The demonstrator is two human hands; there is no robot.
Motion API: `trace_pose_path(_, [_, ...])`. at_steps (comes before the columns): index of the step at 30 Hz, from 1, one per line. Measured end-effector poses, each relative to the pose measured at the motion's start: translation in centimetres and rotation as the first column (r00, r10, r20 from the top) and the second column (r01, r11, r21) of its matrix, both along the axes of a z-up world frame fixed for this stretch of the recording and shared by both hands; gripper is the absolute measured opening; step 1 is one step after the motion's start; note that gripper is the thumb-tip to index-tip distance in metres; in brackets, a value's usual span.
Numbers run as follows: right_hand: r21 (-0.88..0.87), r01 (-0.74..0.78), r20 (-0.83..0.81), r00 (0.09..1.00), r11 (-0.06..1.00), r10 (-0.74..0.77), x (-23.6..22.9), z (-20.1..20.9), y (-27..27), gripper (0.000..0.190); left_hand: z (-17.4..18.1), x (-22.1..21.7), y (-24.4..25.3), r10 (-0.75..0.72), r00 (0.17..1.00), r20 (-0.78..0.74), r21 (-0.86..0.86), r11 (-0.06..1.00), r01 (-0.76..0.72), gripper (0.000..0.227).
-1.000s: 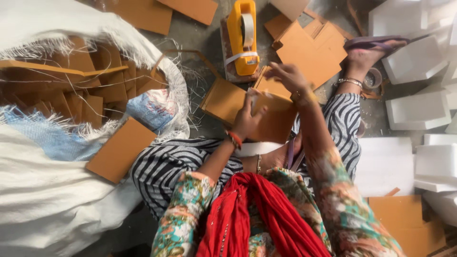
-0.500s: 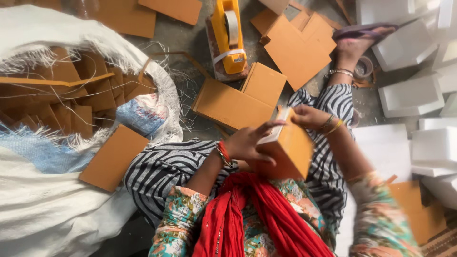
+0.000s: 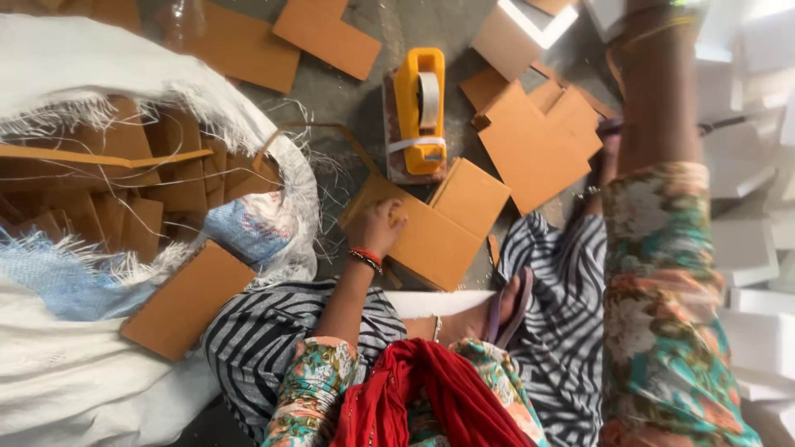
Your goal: The person sits on the floor and assembles small cardboard boxes by folding flaps and securing them with a tape dispenser. They repeatedly pick up flat cardboard pieces, fold them into box shapes, insert white foam inserts, and apply tape to seal the edges.
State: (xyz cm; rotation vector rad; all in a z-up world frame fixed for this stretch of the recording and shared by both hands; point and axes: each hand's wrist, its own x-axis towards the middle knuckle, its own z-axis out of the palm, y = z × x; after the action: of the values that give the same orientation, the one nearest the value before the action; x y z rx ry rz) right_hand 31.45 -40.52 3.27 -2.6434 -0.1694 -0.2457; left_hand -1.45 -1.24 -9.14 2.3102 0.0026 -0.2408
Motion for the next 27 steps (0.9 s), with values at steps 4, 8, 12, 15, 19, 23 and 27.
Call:
trace_pose_path(4, [-0.190,-0.094,0.013,0.995,0.977,0.098,5.3,-2.2,1.9,0.044,0.2,0.2,-1.9,-0.097,0.993,-0.061,0.340,0.934,0.112,0.063])
trace_pose_path(8, [-0.538,-0.166,-0.349,0.936,0.826,-0.038,2.7,-6.0,4.4,0.051,0.5,0.7,-1.9,-0.083,0.988,-0.133,0.337,0.933,0.124,0.064])
trace_pose_path(12, [-0.570,-0.095,-0.198,0.980,0.816,-0.024,-1.6,-4.3,4.6,0.057,0.0,0.3,-2.0,-0.079,0.994,-0.081,0.279,0.955,0.099,0.064])
trace_pose_path(15, [-0.496,-0.070,0.009,0.996,0.866,0.085,-5.6,0.2,4.4,0.071,-0.2,0.0,-1.7,-0.070,0.996,-0.062,0.270,0.959,0.085,0.064])
trace_pose_path(19, [-0.257,-0.086,0.358,0.917,0.963,0.177,-18.2,3.2,2.6,0.055,-0.6,-1.2,-2.4,-0.067,0.998,0.017,0.263,0.963,0.061,0.064])
trace_pose_path(23, [-0.205,0.110,0.462,0.887,0.973,-0.003,-30.4,2.2,2.5,0.023,-0.4,-0.7,-2.4,-0.017,0.998,0.067,0.340,0.940,-0.007,0.070])
trace_pose_path(27, [0.013,-0.047,0.485,0.874,0.999,0.035,-37.1,0.8,5.2,0.020,0.0,-1.5,-1.3,0.084,0.993,0.081,0.440,0.891,-0.111,0.077])
